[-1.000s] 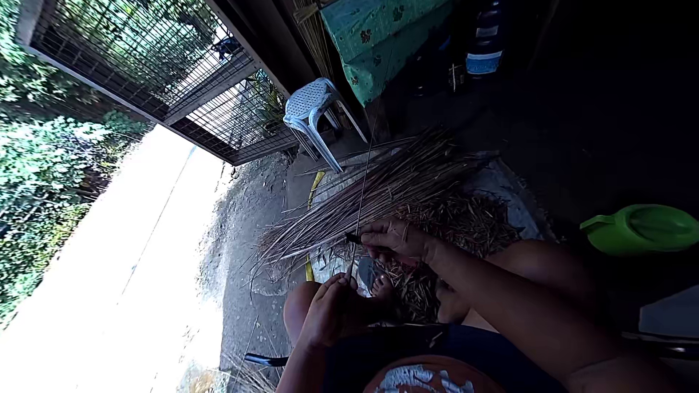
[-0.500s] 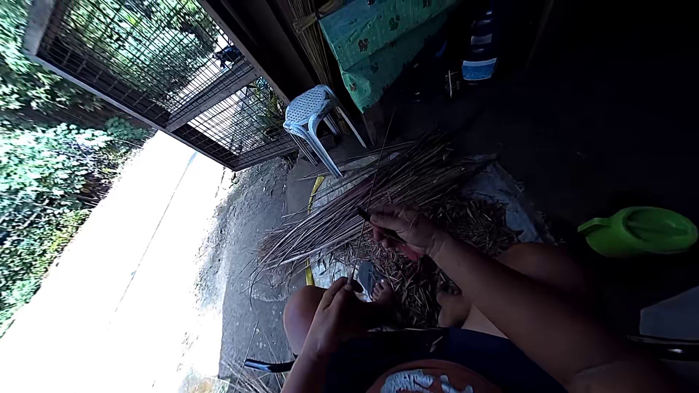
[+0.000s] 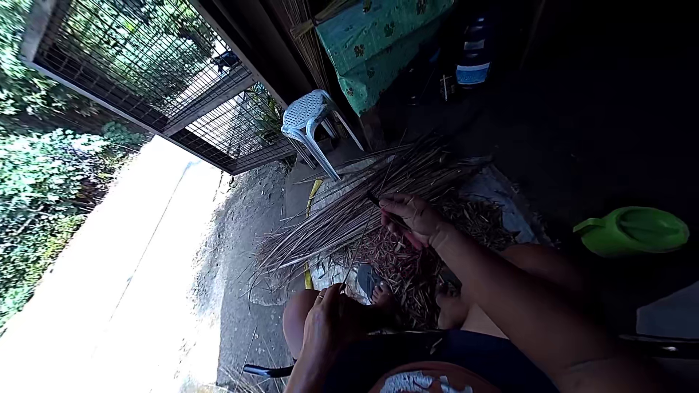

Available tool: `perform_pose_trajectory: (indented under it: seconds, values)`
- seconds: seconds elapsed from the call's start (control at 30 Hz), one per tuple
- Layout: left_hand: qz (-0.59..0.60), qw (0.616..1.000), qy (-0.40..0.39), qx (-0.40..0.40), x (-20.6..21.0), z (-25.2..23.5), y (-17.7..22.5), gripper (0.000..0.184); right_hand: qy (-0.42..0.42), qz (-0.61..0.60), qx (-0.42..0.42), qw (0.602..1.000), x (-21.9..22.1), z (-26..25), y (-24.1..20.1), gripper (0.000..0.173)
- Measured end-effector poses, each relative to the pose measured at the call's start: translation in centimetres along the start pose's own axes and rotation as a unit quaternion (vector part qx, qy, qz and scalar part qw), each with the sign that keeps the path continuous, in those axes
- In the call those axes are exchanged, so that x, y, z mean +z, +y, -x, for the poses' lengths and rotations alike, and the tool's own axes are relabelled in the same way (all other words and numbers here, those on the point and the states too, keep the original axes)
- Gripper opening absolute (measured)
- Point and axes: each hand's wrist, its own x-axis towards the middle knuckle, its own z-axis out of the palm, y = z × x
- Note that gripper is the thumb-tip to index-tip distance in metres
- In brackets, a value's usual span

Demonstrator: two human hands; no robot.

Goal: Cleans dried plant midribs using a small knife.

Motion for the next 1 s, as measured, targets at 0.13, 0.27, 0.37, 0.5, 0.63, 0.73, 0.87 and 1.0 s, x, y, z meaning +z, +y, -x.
perform_pose_trajectory:
  seconds: [0.13, 0.27, 0.37, 0.5, 0.63, 0.73, 0.87, 1.0]
  values:
    - [-0.027, 0.999, 0.031, 0.022, -0.1, 0.4, -0.9, 0.042, 0.081, -0.015, -0.036, 0.996, -0.5, -0.8, -0.3, 0.028]
    - [0.019, 1.0, 0.017, 0.013, -0.3, 0.4, -1.2, 0.043, -0.043, 0.025, 0.019, 0.999, 0.8, 0.4, 0.9, 0.025]
    - [0.033, 0.999, 0.012, 0.009, -0.1, 0.2, -1.3, 0.044, -0.129, 0.071, 0.066, 0.987, 2.6, 1.5, 2.1, 0.024]
    - [0.013, 0.999, 0.031, 0.017, -0.2, 0.8, -1.6, 0.042, -0.046, 0.034, 0.049, 0.997, 1.6, 0.8, 1.1, 0.023]
    - [0.02, 0.999, 0.032, 0.027, 0.0, 1.3, -2.2, 0.042, 0.015, 0.005, 0.018, 1.0, 0.3, 0.3, 0.1, 0.027]
    - [0.044, 0.998, 0.015, 0.034, -0.1, 0.9, -1.9, 0.042, -0.074, 0.035, 0.043, 0.996, 1.2, 1.0, 1.1, 0.026]
    - [0.043, 0.997, 0.035, 0.052, 0.0, 1.0, -2.4, 0.041, -0.098, 0.039, 0.056, 0.993, 2.0, 1.4, 1.5, 0.024]
    - [0.028, 0.998, 0.034, 0.052, -0.6, 2.3, -3.8, 0.043, 0.011, 0.005, 0.013, 1.0, -0.3, 0.0, -0.5, 0.025]
